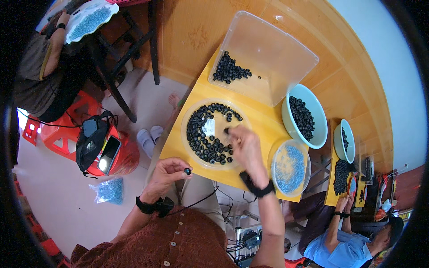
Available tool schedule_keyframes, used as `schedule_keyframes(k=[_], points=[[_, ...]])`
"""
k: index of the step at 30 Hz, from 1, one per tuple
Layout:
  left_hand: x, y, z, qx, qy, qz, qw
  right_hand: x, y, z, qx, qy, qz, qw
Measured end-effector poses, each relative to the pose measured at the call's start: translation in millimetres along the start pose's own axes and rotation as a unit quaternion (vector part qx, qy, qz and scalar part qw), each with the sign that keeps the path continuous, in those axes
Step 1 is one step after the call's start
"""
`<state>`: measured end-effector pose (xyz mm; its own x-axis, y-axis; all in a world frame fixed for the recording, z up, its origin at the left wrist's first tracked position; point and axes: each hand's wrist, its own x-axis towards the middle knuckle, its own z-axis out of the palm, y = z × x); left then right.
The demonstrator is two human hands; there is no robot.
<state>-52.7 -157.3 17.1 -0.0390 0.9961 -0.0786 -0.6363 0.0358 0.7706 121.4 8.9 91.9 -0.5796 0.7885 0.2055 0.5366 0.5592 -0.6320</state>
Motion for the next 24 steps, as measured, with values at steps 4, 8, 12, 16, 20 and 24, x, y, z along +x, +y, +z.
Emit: schedule_keyframes(k=[4,8,12,16,20,24], points=[[2.6,0.2,-3.8,-0.023,0.009,-0.003,1.000,63.8,71.1,2.6,-0.137,0.016,-0.011,0.990],[2.0,-1.1,-8.5,-0.028,0.006,0.004,1.000,81.4,98.7,18.6,-0.209,-0.002,0.005,0.978],[3.1,-2.3,-13.7,-0.041,0.016,-0.002,0.999,80.2,94.1,31.4,-0.228,-0.015,0.008,0.974],[5.1,-0.4,-11.0,-0.044,0.021,-0.012,0.999,76.4,85.5,30.5,-0.225,-0.029,0.023,0.974],[5.2,1.7,-9.3,-0.049,0.021,-0.021,0.998,72.1,88.7,32.1,-0.221,-0.007,-0.025,0.975],[3.3,1.1,-10.4,-0.041,0.024,-0.020,0.999,72.2,90.5,31.1,-0.222,-0.020,-0.020,0.975]])
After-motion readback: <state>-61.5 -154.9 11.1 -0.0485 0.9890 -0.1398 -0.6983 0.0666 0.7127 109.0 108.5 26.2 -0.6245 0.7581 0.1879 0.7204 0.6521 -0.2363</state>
